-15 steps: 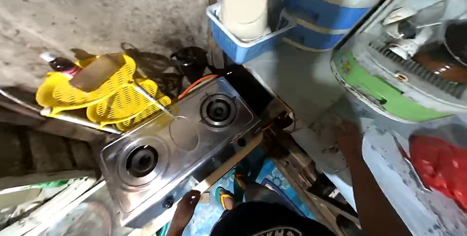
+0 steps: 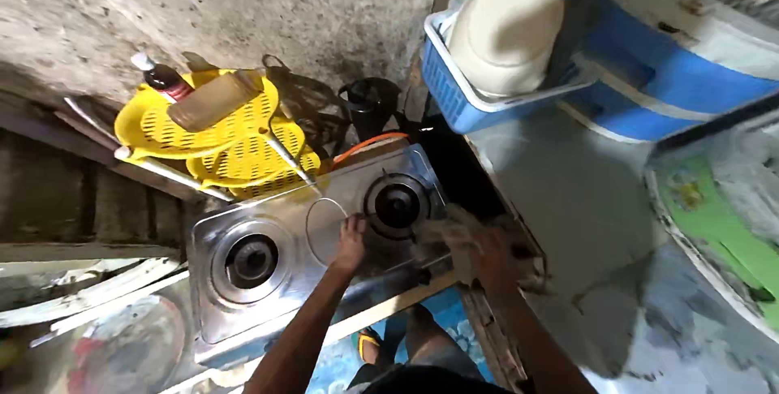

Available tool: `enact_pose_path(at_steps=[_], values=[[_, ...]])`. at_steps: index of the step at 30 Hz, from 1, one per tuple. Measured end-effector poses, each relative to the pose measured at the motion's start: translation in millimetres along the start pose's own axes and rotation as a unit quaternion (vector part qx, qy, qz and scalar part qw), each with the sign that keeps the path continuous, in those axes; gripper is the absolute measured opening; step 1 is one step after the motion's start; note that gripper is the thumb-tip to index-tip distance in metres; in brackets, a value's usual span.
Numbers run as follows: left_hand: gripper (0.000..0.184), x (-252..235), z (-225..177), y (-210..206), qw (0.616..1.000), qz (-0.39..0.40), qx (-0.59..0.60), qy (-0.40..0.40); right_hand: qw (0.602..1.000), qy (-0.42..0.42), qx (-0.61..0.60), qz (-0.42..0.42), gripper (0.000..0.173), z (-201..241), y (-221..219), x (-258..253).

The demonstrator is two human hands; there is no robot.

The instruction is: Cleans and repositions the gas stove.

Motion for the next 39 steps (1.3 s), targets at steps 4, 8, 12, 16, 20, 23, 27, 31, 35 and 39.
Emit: enact_pose_path(at_steps=[4, 8, 12, 16, 20, 23, 27, 31, 35, 39], values=[[0.051, -48.2, -9.0, -11.1, 0.996, 0.034, -0.061, 0.060, 0.988, -0.014, 0.038, 0.148, 0.066, -33.5, -82.4, -33.5], [0.049, -66.9, -10.5, -19.8, 0.995, -0.002, -0.068, 0.076, 0.989, 0.026, 0.080, 0.125, 0.066, -49.4, -111.4, -46.8], [0.036, -58.2, -4.6, -18.2, 0.993, -0.100, -0.024, 0.050, 0.996, 0.054, 0.036, 0.054, 0.054, -76.2, -113.1, -44.3], [0.015, 1.3, 29.9, 1.1, 0.971, -0.239, 0.024, 0.005, 0.983, -0.057, 0.051, 0.169, 0.050, -52.8, -96.9, -90.2], [0.022, 83.8, 69.5, 4.8, 0.956, -0.285, 0.010, 0.068, 0.979, -0.035, 0.070, 0.190, 0.052, -3.5, -104.0, -202.8], [0.027, 132.1, 89.3, -8.2, 0.943, -0.302, -0.037, 0.134, 0.989, 0.027, 0.076, 0.120, 0.050, 30.4, -127.3, -284.7], [0.033, 163.9, 114.5, -41.9, 0.910, -0.348, 0.082, 0.210, 0.987, 0.081, 0.091, 0.102, 0.047, 37.4, -130.6, -293.0], [0.022, 157.6, 136.2, -68.4, 0.775, -0.457, 0.385, 0.207, 0.977, 0.029, 0.113, 0.178, 0.052, -29.5, -116.0, -143.1], [0.014, 143.4, 153.5, -80.7, 0.722, -0.486, 0.460, 0.179, 0.957, -0.051, 0.162, 0.235, 0.054, -35.7, -95.4, -90.9], [0.021, 137.4, 171.7, -94.9, 0.687, -0.527, 0.488, 0.112, 0.984, -0.025, 0.153, 0.090, 0.054, 11.2, -121.4, -193.5]])
Point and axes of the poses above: each hand's wrist, its own x-axis away from the middle knuckle, its own y-axis out of the back of the hand, z = x × y, the point moved 3 cm from there along -x, towards the middle knuckle, and after that the axes turned 1 degree about -z, right-handed, at the moved point
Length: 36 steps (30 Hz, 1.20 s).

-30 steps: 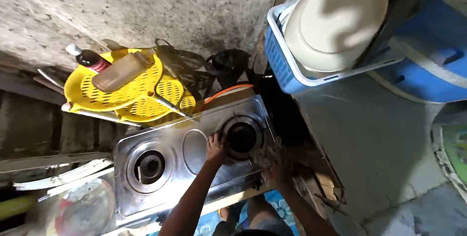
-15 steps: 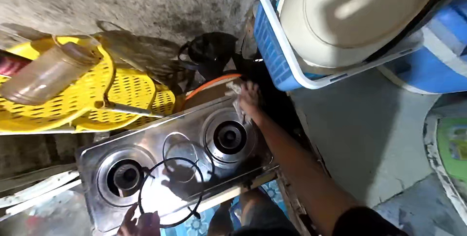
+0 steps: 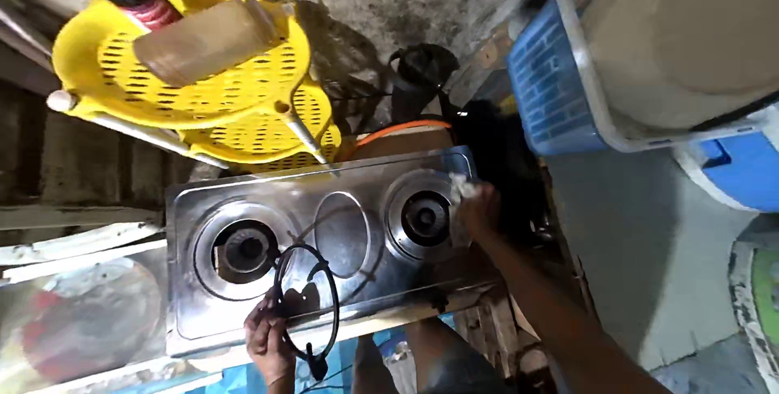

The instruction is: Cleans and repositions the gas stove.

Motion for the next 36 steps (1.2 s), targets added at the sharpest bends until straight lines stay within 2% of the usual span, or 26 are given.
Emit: enact_pose_path(at_steps=[1, 2, 4, 6, 8, 9, 11, 13, 15, 17, 19, 20, 22, 23, 25, 27, 29, 31, 32, 33, 35, 36], values=[[0.022, 0.5, 3.7, 1.1, 1.000, 0.011, 0.010, -0.015, 0.998, 0.031, -0.003, -0.057, 0.054, 15.5, -6.1, -24.8], [0.023, -0.1, 6.7, 1.9, 0.999, 0.022, 0.015, -0.028, 0.996, 0.050, 0.007, -0.068, 0.056, 37.5, -8.2, -44.3], [0.023, -3.0, 9.6, 2.8, 0.998, 0.032, 0.017, -0.046, 0.996, 0.076, 0.029, -0.039, 0.060, 93.6, -14.0, -64.9], [0.023, -2.9, 11.8, 2.6, 0.998, 0.038, 0.023, -0.051, 0.986, 0.160, 0.048, -0.002, 0.062, 143.9, -36.4, -46.1], [0.023, -1.0, 10.9, 4.2, 0.998, 0.032, 0.031, -0.041, 0.958, 0.281, 0.030, 0.038, 0.058, 169.2, -65.4, 17.3], [0.023, -0.3, 10.4, 4.2, 0.999, 0.023, 0.036, -0.031, 0.940, 0.334, 0.022, 0.062, 0.052, 168.5, -76.5, 53.5], [0.024, -1.5, 8.6, 3.7, 0.999, 0.017, 0.046, -0.017, 0.898, 0.424, 0.038, 0.109, 0.041, 135.3, -89.4, 125.1], [0.023, -4.0, 5.4, 3.5, 0.999, 0.015, 0.050, -0.013, 0.877, 0.476, 0.025, 0.059, 0.028, 72.8, -87.1, 168.3], [0.022, -5.2, 3.6, 4.0, 0.998, 0.017, 0.053, -0.009, 0.917, 0.374, 0.031, 0.135, 0.031, 17.0, -62.8, 163.4], [0.020, -4.2, 4.4, 4.7, 0.998, 0.019, 0.055, -0.005, 0.960, 0.233, 0.075, 0.136, 0.050, -30.9, -45.5, 123.2], [0.019, -4.7, 7.7, 5.2, 0.998, 0.022, 0.056, -0.007, 0.981, 0.122, 0.112, 0.099, 0.060, -37.6, -26.1, 61.6], [0.019, -4.2, 9.1, 5.0, 0.998, 0.021, 0.054, -0.009, 0.987, 0.090, 0.114, 0.070, 0.060, -24.4, -16.5, 29.8], [0.020, -3.5, 11.0, 5.1, 0.998, 0.022, 0.047, -0.019, 0.989, 0.117, 0.083, -0.029, 0.055, 13.5, -12.8, -21.8], [0.021, -4.3, 11.7, 5.1, 0.998, 0.025, 0.044, -0.025, 0.987, 0.133, 0.079, -0.042, 0.053, 44.3, -13.2, -38.1], [0.022, -5.4, 12.9, 5.1, 0.998, 0.026, 0.041, -0.029, 0.984, 0.159, 0.078, 0.002, 0.055, 112.8, -22.9, -43.9], [0.021, -4.7, 14.1, 6.6, 0.999, 0.026, 0.040, -0.024, 0.965, 0.242, 0.086, 0.052, 0.054, 147.9, -51.1, -0.3], [0.021, -4.0, 13.0, 6.6, 0.999, 0.025, 0.042, -0.013, 0.930, 0.349, 0.084, 0.087, 0.046, 127.9, -72.5, 78.9], [0.021, -7.0, 11.5, 6.2, 0.998, 0.032, 0.045, -0.008, 0.889, 0.450, 0.060, 0.051, 0.032, 62.1, -77.1, 144.3], [0.021, -7.4, 10.7, 6.2, 0.998, 0.035, 0.047, -0.005, 0.891, 0.443, 0.038, 0.086, 0.032, 27.0, -66.2, 159.7], [0.021, -7.2, 10.5, 5.9, 0.998, 0.038, 0.049, 0.000, 0.910, 0.398, 0.039, 0.113, 0.032, -1.8, -50.0, 160.1], [0.020, -6.5, 10.5, 5.5, 0.998, 0.037, 0.052, 0.003, 0.948, 0.282, 0.092, 0.118, 0.046, -47.8, -28.3, 123.9], [0.020, -7.2, 10.6, 6.5, 0.998, 0.039, 0.053, 0.002, 0.959, 0.217, 0.134, 0.119, 0.055, -50.1, -19.0, 94.6]])
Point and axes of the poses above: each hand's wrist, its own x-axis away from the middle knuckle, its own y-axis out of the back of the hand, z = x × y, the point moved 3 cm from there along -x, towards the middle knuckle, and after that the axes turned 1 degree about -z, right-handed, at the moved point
